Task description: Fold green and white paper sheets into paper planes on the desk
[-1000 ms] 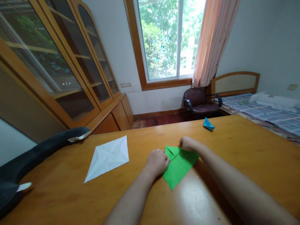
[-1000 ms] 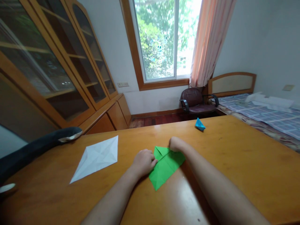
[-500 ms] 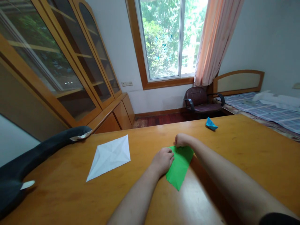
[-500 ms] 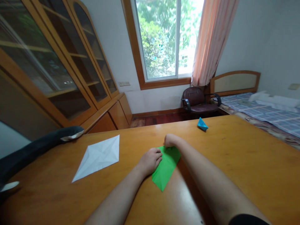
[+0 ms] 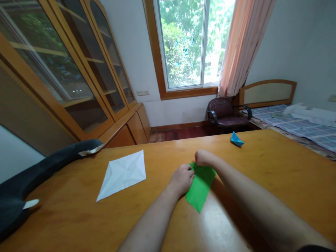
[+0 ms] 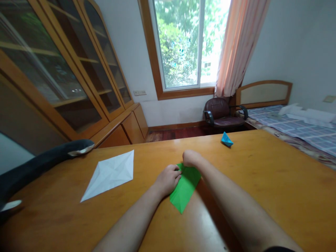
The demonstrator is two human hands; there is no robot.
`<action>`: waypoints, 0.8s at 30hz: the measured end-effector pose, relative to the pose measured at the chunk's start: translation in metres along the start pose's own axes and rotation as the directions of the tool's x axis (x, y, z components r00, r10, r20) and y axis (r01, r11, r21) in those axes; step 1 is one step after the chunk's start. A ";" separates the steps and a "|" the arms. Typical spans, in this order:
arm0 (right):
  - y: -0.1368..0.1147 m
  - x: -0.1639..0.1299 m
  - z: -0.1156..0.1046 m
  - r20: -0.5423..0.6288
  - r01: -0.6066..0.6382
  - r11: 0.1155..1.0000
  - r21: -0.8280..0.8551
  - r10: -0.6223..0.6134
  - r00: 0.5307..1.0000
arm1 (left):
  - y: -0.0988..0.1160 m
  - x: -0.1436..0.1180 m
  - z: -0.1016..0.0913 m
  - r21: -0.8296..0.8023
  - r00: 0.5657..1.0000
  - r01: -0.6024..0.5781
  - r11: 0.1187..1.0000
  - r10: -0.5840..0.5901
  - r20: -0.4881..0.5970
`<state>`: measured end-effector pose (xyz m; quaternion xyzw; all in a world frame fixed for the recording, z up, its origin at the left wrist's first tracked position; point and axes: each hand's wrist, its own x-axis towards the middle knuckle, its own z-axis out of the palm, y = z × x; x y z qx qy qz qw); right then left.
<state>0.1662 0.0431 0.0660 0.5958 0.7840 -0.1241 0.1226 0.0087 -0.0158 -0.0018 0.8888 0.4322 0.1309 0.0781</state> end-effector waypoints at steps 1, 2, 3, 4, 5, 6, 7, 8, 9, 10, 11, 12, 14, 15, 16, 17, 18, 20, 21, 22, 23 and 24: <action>0.000 -0.001 0.001 -0.015 0.000 1.000 0.002 0.000 1.000 | 0.000 0.000 0.000 0.001 1.000 0.003 1.000 -0.003 -0.004; -0.001 -0.003 0.003 -0.030 -0.002 1.000 0.005 0.002 1.000 | 0.000 0.000 0.001 0.001 1.000 0.003 1.000 -0.003 -0.007; -0.001 -0.004 0.005 -0.045 -0.005 1.000 0.007 0.005 0.999 | 0.000 0.000 0.001 0.000 1.000 0.002 1.000 -0.002 -0.009; -0.001 -0.006 0.006 -0.057 -0.009 1.000 0.008 0.010 0.998 | 0.000 0.000 0.001 0.000 1.000 0.000 1.000 0.000 -0.009; -0.001 -0.007 0.008 -0.066 -0.015 1.000 0.008 0.016 0.998 | 0.000 0.000 0.001 -0.001 1.000 -0.003 1.000 0.003 -0.010; -0.001 -0.007 0.010 -0.072 -0.021 1.000 0.008 0.022 0.997 | 0.000 0.000 0.001 0.000 1.000 -0.004 1.000 0.004 -0.011; -0.001 -0.007 0.011 -0.074 -0.028 1.000 0.007 0.029 0.997 | 0.000 0.000 0.001 0.002 1.000 -0.005 1.000 0.005 -0.012; -0.001 -0.007 0.012 -0.072 -0.034 0.999 0.005 0.035 0.997 | 0.000 0.000 0.002 0.004 1.000 -0.007 1.000 0.007 -0.015; 0.000 -0.005 0.013 -0.066 -0.040 0.999 0.004 0.040 0.997 | 0.000 0.000 0.002 0.006 1.000 -0.008 1.000 0.008 -0.018; 0.001 -0.004 0.013 -0.058 -0.046 0.999 0.002 0.046 0.997 | 0.000 0.000 0.002 0.008 1.000 -0.009 1.000 0.009 -0.023; 0.001 -0.002 0.014 -0.049 -0.050 0.999 -0.001 0.050 0.998 | 0.000 0.000 0.002 0.010 1.000 -0.010 1.000 0.010 -0.026; 0.002 0.000 0.014 -0.038 -0.054 0.999 -0.004 0.054 0.998 | 0.000 0.000 0.002 0.011 1.000 -0.009 1.000 0.009 -0.027; 0.002 0.003 0.014 -0.023 -0.057 0.998 -0.011 0.056 0.998 | 0.000 0.000 0.001 0.010 1.000 -0.008 1.000 0.008 -0.028; 0.003 0.004 0.013 -0.019 -0.055 0.998 -0.014 0.055 0.998 | 0.000 0.000 0.001 0.007 1.000 -0.007 1.000 0.007 -0.028; 0.003 0.004 0.013 -0.021 -0.052 0.999 -0.015 0.052 0.998 | 0.000 -0.001 0.001 0.003 1.000 -0.006 1.000 0.006 -0.027; 0.003 0.003 0.013 -0.027 -0.047 0.999 -0.015 0.047 0.999 | 0.000 -0.001 0.001 0.000 1.000 -0.004 1.000 0.004 -0.027; 0.002 0.001 0.014 -0.037 -0.042 0.999 -0.014 0.042 0.998 | 0.000 -0.001 0.001 -0.002 1.000 -0.002 1.000 0.002 -0.027; 0.001 -0.003 0.015 -0.063 -0.035 0.999 -0.014 0.034 0.997 | 0.000 -0.001 0.001 -0.003 1.000 0.000 1.000 0.000 -0.031; 0.000 -0.005 0.016 -0.078 -0.034 0.999 -0.016 0.033 0.996 | -0.001 0.000 0.002 -0.003 0.999 -0.001 1.000 0.001 -0.034; -0.001 -0.008 0.017 -0.093 -0.034 0.999 -0.020 0.032 0.995 | -0.001 0.000 0.002 -0.004 0.999 -0.005 1.000 0.005 -0.038; -0.002 -0.010 0.018 -0.107 -0.034 0.999 -0.025 0.032 0.994 | -0.001 0.000 0.003 -0.005 0.999 -0.009 1.000 0.009 -0.043; -0.004 -0.013 0.019 -0.123 -0.035 0.999 -0.031 0.031 0.992 | -0.001 0.000 0.003 -0.007 0.999 -0.013 1.000 0.013 -0.046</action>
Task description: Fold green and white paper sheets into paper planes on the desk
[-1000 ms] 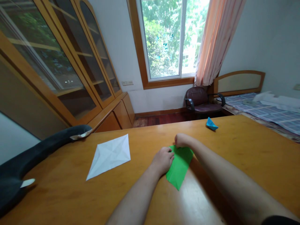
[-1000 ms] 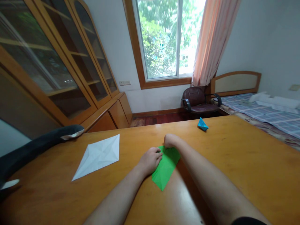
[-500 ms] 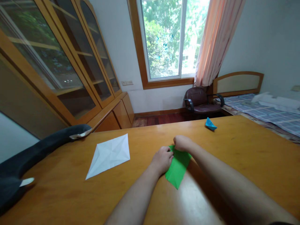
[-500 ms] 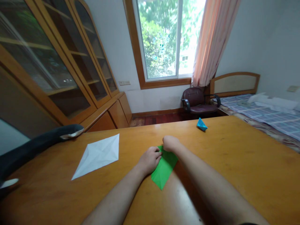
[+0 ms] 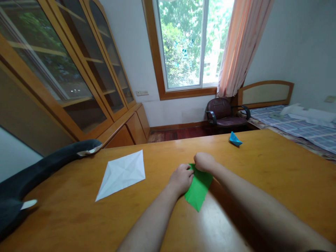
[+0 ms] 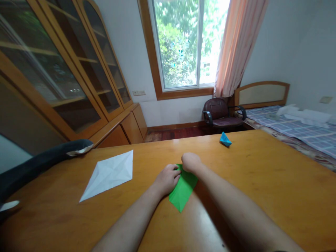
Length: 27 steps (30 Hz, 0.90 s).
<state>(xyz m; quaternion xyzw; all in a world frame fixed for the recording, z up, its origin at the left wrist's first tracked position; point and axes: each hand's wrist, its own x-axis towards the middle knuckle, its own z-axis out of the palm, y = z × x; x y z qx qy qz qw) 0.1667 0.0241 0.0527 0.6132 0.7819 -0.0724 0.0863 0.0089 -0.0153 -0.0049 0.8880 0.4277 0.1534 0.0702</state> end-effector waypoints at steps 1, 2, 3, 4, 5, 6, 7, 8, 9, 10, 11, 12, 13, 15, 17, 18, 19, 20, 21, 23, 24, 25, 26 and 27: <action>-0.002 -0.003 0.001 -0.016 0.000 1.000 -0.008 0.000 1.000 | 0.000 0.000 0.000 -0.002 1.000 -0.002 1.000 0.002 -0.002; -0.003 -0.006 0.002 -0.034 0.001 1.000 -0.018 -0.001 0.999 | 0.000 0.000 0.001 -0.005 1.000 -0.003 1.000 0.003 -0.003; -0.005 -0.009 0.004 -0.055 0.005 1.000 -0.028 -0.006 0.998 | 0.000 0.000 0.001 -0.007 1.000 -0.003 1.000 0.003 -0.005; -0.006 -0.012 0.005 -0.079 0.011 0.999 -0.040 -0.014 0.997 | 0.001 0.000 0.001 -0.008 1.000 -0.003 1.000 0.003 -0.006; -0.007 -0.015 0.008 -0.106 0.019 0.999 -0.051 -0.024 0.994 | 0.001 0.001 0.000 -0.007 1.000 -0.004 1.000 0.004 -0.006; -0.007 -0.018 0.010 -0.135 0.031 0.998 -0.061 -0.039 0.990 | 0.001 0.001 0.000 -0.004 1.000 -0.007 1.000 0.006 -0.006; -0.008 -0.021 0.013 -0.160 0.044 0.997 -0.070 -0.055 0.986 | 0.001 0.001 0.000 0.000 1.000 -0.009 1.000 0.009 -0.007; -0.008 -0.024 0.016 -0.182 0.058 0.995 -0.077 -0.071 0.981 | 0.001 0.001 0.000 0.004 1.000 -0.011 1.000 0.011 -0.007; -0.007 -0.026 0.020 -0.200 0.075 0.994 -0.083 -0.090 0.976 | 0.001 0.001 0.000 0.007 1.000 -0.012 1.000 0.012 -0.007; -0.007 -0.028 0.023 -0.210 0.087 0.993 -0.085 -0.103 0.972 | 0.001 0.001 -0.001 0.008 1.000 -0.012 1.000 0.012 -0.008; -0.006 -0.030 0.026 -0.219 0.093 0.992 -0.083 -0.109 0.970 | 0.001 0.001 -0.001 0.007 1.000 -0.012 1.000 0.012 -0.007; -0.006 -0.031 0.028 -0.224 0.096 0.992 -0.078 -0.111 0.968 | 0.001 0.000 -0.001 0.005 1.000 -0.014 1.000 0.014 -0.006; -0.005 -0.032 0.030 -0.226 0.095 0.993 -0.071 -0.108 0.968 | 0.001 0.000 -0.001 0.003 1.000 -0.015 1.000 0.015 -0.004; -0.005 -0.035 0.032 -0.225 0.097 0.994 -0.057 -0.107 0.968 | 0.001 -0.001 -0.001 -0.001 1.000 -0.014 1.000 0.014 -0.002; -0.006 -0.038 0.031 -0.222 0.103 0.993 -0.049 -0.111 0.969 | 0.002 -0.001 -0.001 -0.008 1.000 0.000 1.000 0.000 -0.007; -0.007 -0.039 0.030 -0.220 0.103 0.994 -0.047 -0.110 0.969 | 0.002 -0.002 -0.001 -0.013 1.000 0.011 1.000 -0.011 -0.014; -0.008 -0.040 0.029 -0.217 0.100 0.994 -0.044 -0.107 0.970 | 0.002 -0.002 -0.001 -0.020 0.999 0.023 1.000 -0.023 -0.023; -0.008 -0.042 0.028 -0.214 0.096 0.994 -0.041 -0.103 0.971 | 0.002 -0.002 0.000 -0.027 0.999 0.036 0.999 -0.037 -0.034; -0.009 -0.043 0.027 -0.211 0.095 0.995 -0.040 -0.101 0.972 | 0.002 -0.001 0.001 -0.032 0.998 0.049 0.998 -0.051 -0.048; -0.010 -0.045 0.025 -0.202 0.100 0.994 -0.039 -0.106 0.974 | 0.001 -0.001 0.004 -0.033 0.995 0.068 0.997 -0.070 -0.069; -0.011 -0.046 0.025 -0.198 0.105 0.994 -0.041 -0.111 0.974 | 0.001 -0.001 0.005 -0.031 0.995 0.070 0.997 -0.072 -0.072; -0.011 -0.046 0.024 -0.194 0.111 0.993 -0.042 -0.117 0.974 | 0.001 -0.001 0.006 -0.026 0.995 0.068 0.997 -0.069 -0.067; -0.012 -0.047 0.025 -0.192 0.115 0.993 -0.042 -0.120 0.974 | 0.001 -0.001 0.006 -0.021 0.996 0.063 0.998 -0.064 -0.057; -0.012 -0.048 0.026 -0.192 0.115 0.993 -0.040 -0.121 0.974 | 0.001 -0.001 0.006 -0.015 0.997 0.058 0.998 -0.058 -0.044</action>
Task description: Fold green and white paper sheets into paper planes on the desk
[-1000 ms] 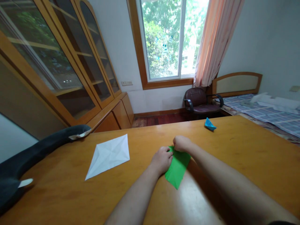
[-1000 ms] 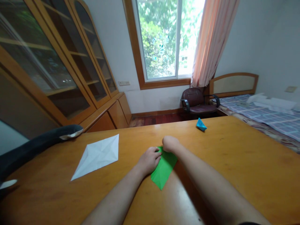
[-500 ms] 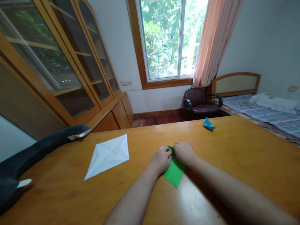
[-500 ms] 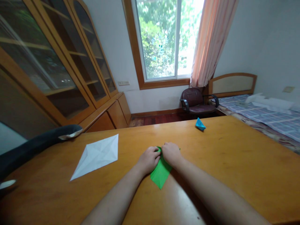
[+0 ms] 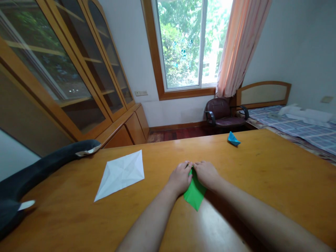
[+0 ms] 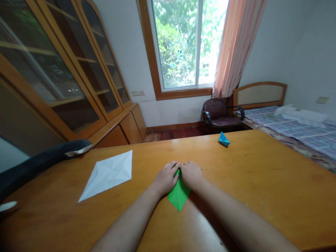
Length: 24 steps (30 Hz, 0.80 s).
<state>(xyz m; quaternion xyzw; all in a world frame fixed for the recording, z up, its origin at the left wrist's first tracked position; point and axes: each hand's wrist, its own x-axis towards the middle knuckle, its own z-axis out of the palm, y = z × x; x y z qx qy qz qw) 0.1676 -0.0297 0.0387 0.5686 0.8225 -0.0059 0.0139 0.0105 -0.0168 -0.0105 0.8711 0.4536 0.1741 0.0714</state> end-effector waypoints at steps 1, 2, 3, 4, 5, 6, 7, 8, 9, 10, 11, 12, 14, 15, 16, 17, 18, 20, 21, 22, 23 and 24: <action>0.000 -0.001 0.001 -0.004 -0.001 1.000 0.002 0.001 1.000 | 0.000 0.000 -0.001 0.005 1.000 -0.005 1.000 0.005 0.011; -0.001 -0.002 0.002 -0.012 -0.003 1.000 0.004 0.003 1.000 | 0.001 0.000 -0.002 0.011 1.000 -0.009 1.000 0.009 0.018; -0.001 -0.004 0.004 -0.020 -0.006 1.000 0.005 0.006 1.000 | 0.001 0.000 -0.003 0.017 1.000 -0.013 1.000 0.012 0.021; -0.002 -0.005 0.005 -0.032 -0.008 1.000 0.005 0.008 0.999 | 0.002 0.000 -0.005 0.022 1.000 -0.016 1.000 0.015 0.019; -0.002 -0.006 0.007 -0.044 -0.008 1.000 0.005 0.008 0.999 | 0.003 -0.001 -0.006 0.026 1.000 -0.020 0.999 0.019 0.016; -0.003 -0.007 0.009 -0.055 -0.007 1.000 0.004 0.008 0.998 | 0.003 0.000 -0.007 0.029 1.000 -0.022 0.999 0.022 0.013; -0.003 -0.008 0.011 -0.065 -0.007 1.000 0.002 0.007 0.998 | 0.003 0.000 -0.007 0.030 1.000 -0.024 0.999 0.024 0.010; -0.003 -0.009 0.013 -0.072 -0.006 1.000 -0.001 0.006 0.997 | 0.003 0.000 -0.007 0.032 1.000 -0.025 0.999 0.025 0.008; -0.003 -0.010 0.015 -0.078 -0.006 1.000 -0.004 0.005 0.997 | 0.003 0.000 -0.007 0.033 1.000 -0.027 0.999 0.026 0.007; -0.003 -0.010 0.018 -0.082 -0.004 1.000 -0.006 0.004 0.997 | 0.003 0.000 -0.007 0.034 1.000 -0.029 0.999 0.029 0.005; -0.002 -0.011 0.020 -0.084 -0.002 1.000 -0.006 0.002 0.996 | 0.002 0.000 -0.006 0.035 1.000 -0.031 0.999 0.031 0.003; -0.002 -0.011 0.021 -0.085 0.001 1.000 -0.004 -0.001 0.996 | 0.002 0.000 -0.005 0.036 0.999 -0.032 0.999 0.032 0.001; -0.001 -0.012 0.025 -0.081 0.005 1.000 0.003 -0.005 0.997 | 0.002 0.000 -0.004 0.041 1.000 -0.028 0.999 0.028 0.000; -0.001 -0.012 0.026 -0.075 0.009 1.000 0.006 -0.008 0.997 | 0.002 0.000 -0.004 0.045 1.000 -0.022 0.999 0.022 0.002; -0.001 -0.012 0.027 -0.068 0.012 1.000 0.009 -0.011 0.998 | 0.002 0.000 -0.003 0.049 1.000 -0.014 0.999 0.014 0.005; -0.001 -0.012 0.028 -0.061 0.016 1.000 0.012 -0.015 0.998 | 0.002 0.000 -0.003 0.053 1.000 -0.005 0.999 0.005 0.008; -0.001 -0.012 0.028 -0.055 0.020 1.000 0.015 -0.019 0.998 | 0.002 0.000 -0.003 0.056 1.000 0.003 0.998 -0.004 0.011; -0.001 -0.012 0.029 -0.048 0.024 0.999 0.023 -0.022 0.999 | 0.001 0.000 -0.003 0.054 1.000 0.018 0.998 -0.018 0.017; 0.000 -0.013 0.029 -0.045 0.023 0.999 0.027 -0.022 0.999 | 0.001 0.000 -0.003 0.053 1.000 0.023 0.998 -0.025 0.020; 0.000 -0.013 0.029 -0.041 0.021 0.999 0.031 -0.020 0.999 | 0.001 0.000 -0.002 0.053 0.999 0.029 0.998 -0.030 0.022; 0.000 -0.013 0.029 -0.037 0.019 0.999 0.034 -0.018 0.999 | 0.001 0.000 -0.002 0.055 0.999 0.032 0.998 -0.033 0.024; 0.000 -0.013 0.029 -0.034 0.018 0.999 0.037 -0.016 0.999 | 0.001 0.000 -0.002 0.057 0.999 0.034 0.998 -0.036 0.026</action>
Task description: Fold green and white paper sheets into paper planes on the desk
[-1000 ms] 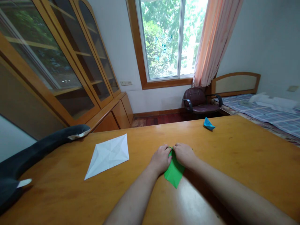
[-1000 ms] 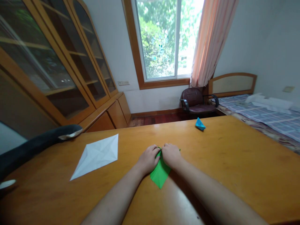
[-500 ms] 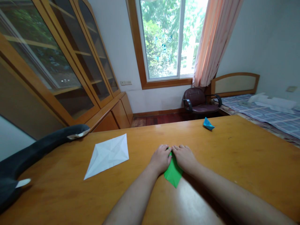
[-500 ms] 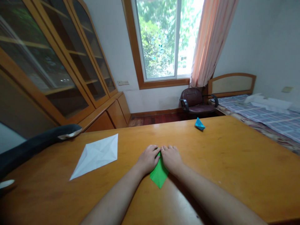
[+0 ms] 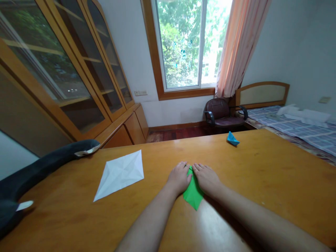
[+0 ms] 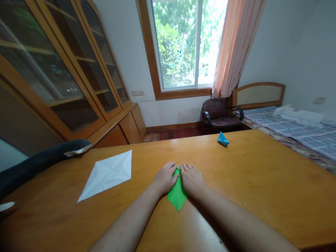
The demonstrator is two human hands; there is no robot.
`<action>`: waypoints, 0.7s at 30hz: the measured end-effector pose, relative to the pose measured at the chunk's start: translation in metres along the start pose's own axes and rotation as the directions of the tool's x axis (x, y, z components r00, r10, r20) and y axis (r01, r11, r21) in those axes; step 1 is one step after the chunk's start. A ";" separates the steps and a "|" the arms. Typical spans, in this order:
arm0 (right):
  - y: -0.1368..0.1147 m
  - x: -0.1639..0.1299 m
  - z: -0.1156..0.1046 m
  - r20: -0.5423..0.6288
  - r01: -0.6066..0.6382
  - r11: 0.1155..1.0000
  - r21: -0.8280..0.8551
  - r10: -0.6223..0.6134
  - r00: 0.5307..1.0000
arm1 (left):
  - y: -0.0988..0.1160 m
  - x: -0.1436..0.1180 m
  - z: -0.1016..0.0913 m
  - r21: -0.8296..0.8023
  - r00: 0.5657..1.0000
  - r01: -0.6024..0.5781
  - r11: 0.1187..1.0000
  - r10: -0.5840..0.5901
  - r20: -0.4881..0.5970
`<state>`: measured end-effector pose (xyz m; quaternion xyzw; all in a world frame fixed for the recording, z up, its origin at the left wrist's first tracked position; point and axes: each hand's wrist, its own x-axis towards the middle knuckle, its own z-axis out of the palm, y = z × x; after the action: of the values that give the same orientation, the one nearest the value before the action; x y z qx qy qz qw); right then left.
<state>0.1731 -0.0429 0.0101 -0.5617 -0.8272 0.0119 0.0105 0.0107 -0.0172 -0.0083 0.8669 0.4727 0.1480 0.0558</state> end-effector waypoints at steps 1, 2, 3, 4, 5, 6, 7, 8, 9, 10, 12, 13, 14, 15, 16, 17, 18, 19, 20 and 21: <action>0.000 0.000 0.000 0.003 0.000 1.000 0.003 0.000 1.000 | 0.000 0.000 0.000 0.003 1.000 0.001 1.000 -0.001 0.000; 0.001 0.000 0.000 0.006 0.001 1.000 0.008 -0.001 1.000 | 0.000 0.000 0.000 0.006 1.000 0.001 1.000 -0.001 0.000; 0.001 0.000 0.001 0.008 0.002 1.000 0.012 -0.002 1.000 | 0.000 0.000 0.000 0.008 1.000 0.001 1.000 -0.001 0.000; 0.001 0.000 0.001 0.010 0.003 1.000 0.017 -0.004 1.000 | 0.000 0.000 0.000 0.009 1.000 0.001 1.000 -0.001 0.000; 0.001 0.000 0.002 0.013 0.005 1.000 0.022 -0.005 1.000 | 0.000 0.000 0.000 0.009 1.000 0.001 1.000 -0.001 0.001; 0.001 0.000 0.003 0.015 0.005 1.000 0.027 -0.006 1.000 | 0.000 0.000 0.000 0.007 1.000 0.002 1.000 -0.002 0.002; 0.002 0.000 0.003 0.014 0.006 1.000 0.030 -0.006 1.000 | 0.000 0.000 0.000 0.005 1.000 0.003 1.000 -0.003 0.004; 0.002 0.000 0.003 0.010 0.006 0.999 0.033 -0.006 1.000 | 0.000 0.000 -0.001 0.001 1.000 0.004 1.000 -0.004 0.005; 0.002 -0.001 0.003 0.004 0.006 0.999 0.034 -0.007 1.000 | 0.000 0.000 -0.001 -0.005 1.000 0.005 1.000 -0.005 0.007; 0.002 -0.001 0.003 -0.005 0.007 0.999 0.035 -0.007 1.000 | 0.000 0.000 -0.001 -0.010 1.000 0.007 1.000 -0.006 0.008; 0.004 -0.002 -0.001 -0.031 0.009 0.999 0.034 -0.008 0.999 | 0.000 0.000 0.000 -0.018 1.000 0.011 1.000 -0.011 0.007; 0.005 -0.003 -0.003 -0.042 0.005 0.999 0.032 -0.004 0.999 | 0.000 0.000 0.000 -0.019 1.000 0.013 1.000 -0.013 0.007; 0.007 -0.004 -0.006 -0.051 -0.003 1.000 0.028 0.004 0.999 | 0.000 0.000 0.000 -0.019 1.000 0.014 1.000 -0.014 0.006; 0.009 -0.004 -0.009 -0.053 -0.018 1.000 0.022 0.020 0.998 | -0.001 0.000 0.000 -0.018 1.000 0.014 1.000 -0.014 0.006; 0.011 -0.004 -0.012 -0.045 -0.045 0.999 0.015 0.046 0.998 | -0.001 0.000 0.000 -0.016 1.000 0.013 1.000 -0.013 0.006; 0.014 -0.005 -0.015 -0.035 -0.070 0.998 0.009 0.070 0.997 | -0.001 0.000 0.000 -0.016 1.000 0.011 1.000 -0.010 0.007; 0.017 -0.005 -0.017 -0.023 -0.095 0.995 0.004 0.095 0.995 | -0.001 0.000 0.000 -0.016 1.000 0.009 1.000 -0.009 0.009; 0.021 -0.006 -0.019 -0.011 -0.111 0.994 0.001 0.111 0.994 | -0.001 0.000 0.000 -0.018 1.000 0.008 1.000 -0.008 0.010; 0.024 -0.006 -0.021 0.002 -0.123 0.992 -0.001 0.123 0.992 | -0.002 0.000 0.000 -0.020 1.000 0.007 1.000 -0.007 0.011; 0.028 -0.007 -0.021 0.016 -0.131 0.991 -0.002 0.131 0.991 | -0.002 0.000 0.000 -0.023 1.000 0.008 1.000 -0.008 0.011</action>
<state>0.2028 -0.0392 0.0307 -0.6146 -0.7887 0.0167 0.0027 0.0091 -0.0164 -0.0091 0.8652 0.4740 0.1483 0.0689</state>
